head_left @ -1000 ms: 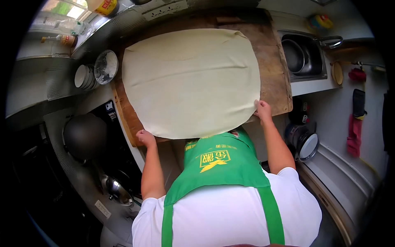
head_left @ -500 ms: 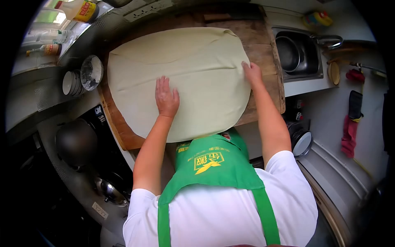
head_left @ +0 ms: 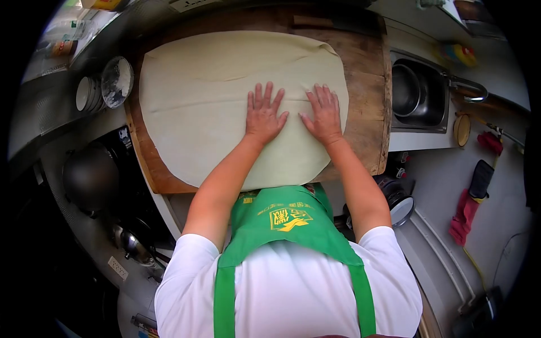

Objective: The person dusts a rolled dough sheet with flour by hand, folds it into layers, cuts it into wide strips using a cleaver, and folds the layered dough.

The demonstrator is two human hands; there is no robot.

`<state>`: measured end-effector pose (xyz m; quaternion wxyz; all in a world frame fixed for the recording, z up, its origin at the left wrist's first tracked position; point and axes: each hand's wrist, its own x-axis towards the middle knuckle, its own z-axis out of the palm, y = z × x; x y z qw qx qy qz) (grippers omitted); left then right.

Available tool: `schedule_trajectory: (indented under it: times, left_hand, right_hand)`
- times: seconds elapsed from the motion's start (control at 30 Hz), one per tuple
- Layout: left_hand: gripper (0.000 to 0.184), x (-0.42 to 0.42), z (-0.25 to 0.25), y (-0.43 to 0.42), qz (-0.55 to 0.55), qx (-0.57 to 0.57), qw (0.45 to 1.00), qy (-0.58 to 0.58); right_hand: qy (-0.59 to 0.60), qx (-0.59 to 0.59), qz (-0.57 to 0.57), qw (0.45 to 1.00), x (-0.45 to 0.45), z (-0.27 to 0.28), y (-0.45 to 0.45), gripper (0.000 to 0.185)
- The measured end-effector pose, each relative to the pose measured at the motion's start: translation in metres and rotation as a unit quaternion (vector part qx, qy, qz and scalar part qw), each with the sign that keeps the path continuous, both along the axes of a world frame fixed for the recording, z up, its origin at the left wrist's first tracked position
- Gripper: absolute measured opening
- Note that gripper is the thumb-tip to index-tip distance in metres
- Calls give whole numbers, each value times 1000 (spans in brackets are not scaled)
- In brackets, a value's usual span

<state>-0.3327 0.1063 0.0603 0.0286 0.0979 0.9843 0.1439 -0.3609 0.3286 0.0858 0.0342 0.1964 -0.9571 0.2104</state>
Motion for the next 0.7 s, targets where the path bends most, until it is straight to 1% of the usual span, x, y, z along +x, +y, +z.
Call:
schedule_trajectory:
  times: [0.03, 0.1, 0.13, 0.17, 0.2, 0.27, 0.3, 0.33, 0.37, 0.43, 0.47, 0.5, 0.53, 0.57, 0.6, 0.67, 0.7]
  left_hand:
    - [71, -1, 1, -25, 42, -36, 998, -4]
    - [68, 1, -2, -80, 121, -84, 989, 1]
    - [67, 4, -4, -109, 166, -90, 982, -1]
    - [67, 8, -7, -137, 212, -88, 973, -1]
    - [67, 13, -11, -162, 220, -95, 971, -1]
    - [68, 23, -19, -201, 337, -106, 935, 21]
    - [68, 27, -22, -214, 342, -105, 933, 20]
    - [68, 29, -22, -223, 377, -104, 920, 23]
    - [69, 31, -24, -226, 411, -101, 906, 25]
    - [70, 31, -25, -223, 426, -96, 899, 21]
    - [71, 29, -26, -219, 435, -95, 895, 18]
    - [71, 26, -27, -212, 436, -87, 896, 20]
    - [73, 26, -28, -201, 395, -83, 914, 26]
    - [75, 28, -26, -189, 354, -79, 932, 33]
    - [75, 29, -23, -175, 352, -72, 933, 35]
    - [77, 23, -9, -154, 225, -75, 971, -12]
    - [76, 21, -6, -151, 219, -80, 972, -23]
  right_hand:
    - [-45, 34, 49, 997, 1, -1, -12, 72]
    - [-42, 24, 52, 997, 0, -12, -33, 74]
    - [-41, 21, 49, 998, 0, -17, -44, 77]
    - [-42, 13, 57, 997, -3, -20, -55, 77]
    - [-49, 21, 76, 996, -6, -23, -64, 77]
    - [-56, 29, 102, 993, -12, -25, -75, 78]
    - [-46, 58, 107, 992, -16, -23, -73, 77]
    - [-36, 90, 111, 989, -19, -22, -68, 76]
    - [-35, 93, 116, 988, -22, -22, -60, 76]
    - [-45, 118, 31, 991, -27, -21, -38, 73]
    - [-42, 124, 33, 991, -28, -22, -27, 73]
    - [-39, 129, -5, 991, -29, -23, -16, 73]
    - [-37, 135, -44, 989, -31, -25, -4, 73]
    - [-34, 149, -58, 987, -32, -25, 5, 75]
    - [-30, 154, -61, 986, -31, -26, 11, 75]
    - [-32, 146, -82, 985, -32, -26, 12, 78]
    - [-28, 148, -84, 985, -33, -26, 13, 78]
